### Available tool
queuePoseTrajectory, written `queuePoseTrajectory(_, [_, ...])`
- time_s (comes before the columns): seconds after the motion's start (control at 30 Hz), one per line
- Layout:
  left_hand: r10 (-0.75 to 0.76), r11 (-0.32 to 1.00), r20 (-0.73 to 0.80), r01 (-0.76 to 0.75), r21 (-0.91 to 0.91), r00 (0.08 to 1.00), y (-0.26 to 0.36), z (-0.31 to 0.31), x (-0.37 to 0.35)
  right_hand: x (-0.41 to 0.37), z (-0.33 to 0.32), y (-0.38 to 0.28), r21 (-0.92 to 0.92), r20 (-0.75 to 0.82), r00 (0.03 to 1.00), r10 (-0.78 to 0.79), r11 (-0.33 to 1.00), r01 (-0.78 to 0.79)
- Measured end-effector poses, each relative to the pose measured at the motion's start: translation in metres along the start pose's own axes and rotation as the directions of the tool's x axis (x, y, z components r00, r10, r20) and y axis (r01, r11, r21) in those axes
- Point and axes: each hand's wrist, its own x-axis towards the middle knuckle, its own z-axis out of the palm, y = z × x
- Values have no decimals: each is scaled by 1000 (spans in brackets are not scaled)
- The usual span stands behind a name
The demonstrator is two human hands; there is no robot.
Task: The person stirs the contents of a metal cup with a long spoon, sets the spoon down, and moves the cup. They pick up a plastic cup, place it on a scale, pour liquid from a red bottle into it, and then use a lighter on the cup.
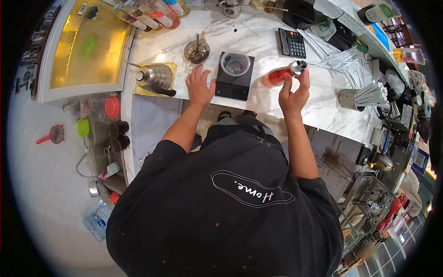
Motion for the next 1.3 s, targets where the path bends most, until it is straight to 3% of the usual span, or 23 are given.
queuePoseTrajectory(0.13, [-4,1000,9,4,4,1000,1,-2,0,-3,5,-3,-27,-9,999,47,999,-48])
queuePoseTrajectory(0.2, [-8,1000,16,8,-7,1000,0,-3,-1,-4,10,-4,68,-29,992,120,991,-117])
queuePoseTrajectory(0.37, [10,999,29,-9,-43,1000,-3,0,0,-9,13,-21,-62,-65,991,120,990,-124])
queuePoseTrajectory(0.47, [11,998,20,-10,-57,1000,-5,2,-2,-10,17,-34,79,-165,947,276,961,-266])
queuePoseTrajectory(0.53, [3,999,19,-2,-50,1000,-5,1,-1,-9,16,-38,-40,-181,952,246,966,-257])
queuePoseTrajectory(0.67, [30,998,5,-30,-54,1000,-6,2,-2,0,25,-52,34,-140,948,286,958,-284])
queuePoseTrajectory(0.73, [28,998,5,-28,-56,1000,-6,2,-2,12,32,-63,257,-198,882,427,891,-374])
queuePoseTrajectory(0.8, [24,998,5,-24,-60,1000,-7,1,-2,11,41,-58,217,-248,887,390,915,-341])
queuePoseTrajectory(0.87, [21,998,13,-20,-67,1000,-7,2,-1,-2,51,-43,26,-312,928,206,978,-208])
queuePoseTrajectory(1.0, [46,997,13,-45,-57,999,-6,1,1,-14,57,-23,-143,-321,947,22,987,-71])
queuePoseTrajectory(1.27, [18,999,58,-16,-38,998,-5,4,-1,-24,63,-5,-84,-324,944,58,992,-90])
queuePoseTrajectory(1.3, [11,1000,68,-9,-30,998,-6,4,-2,-18,60,-9,-72,-307,942,137,983,-167])
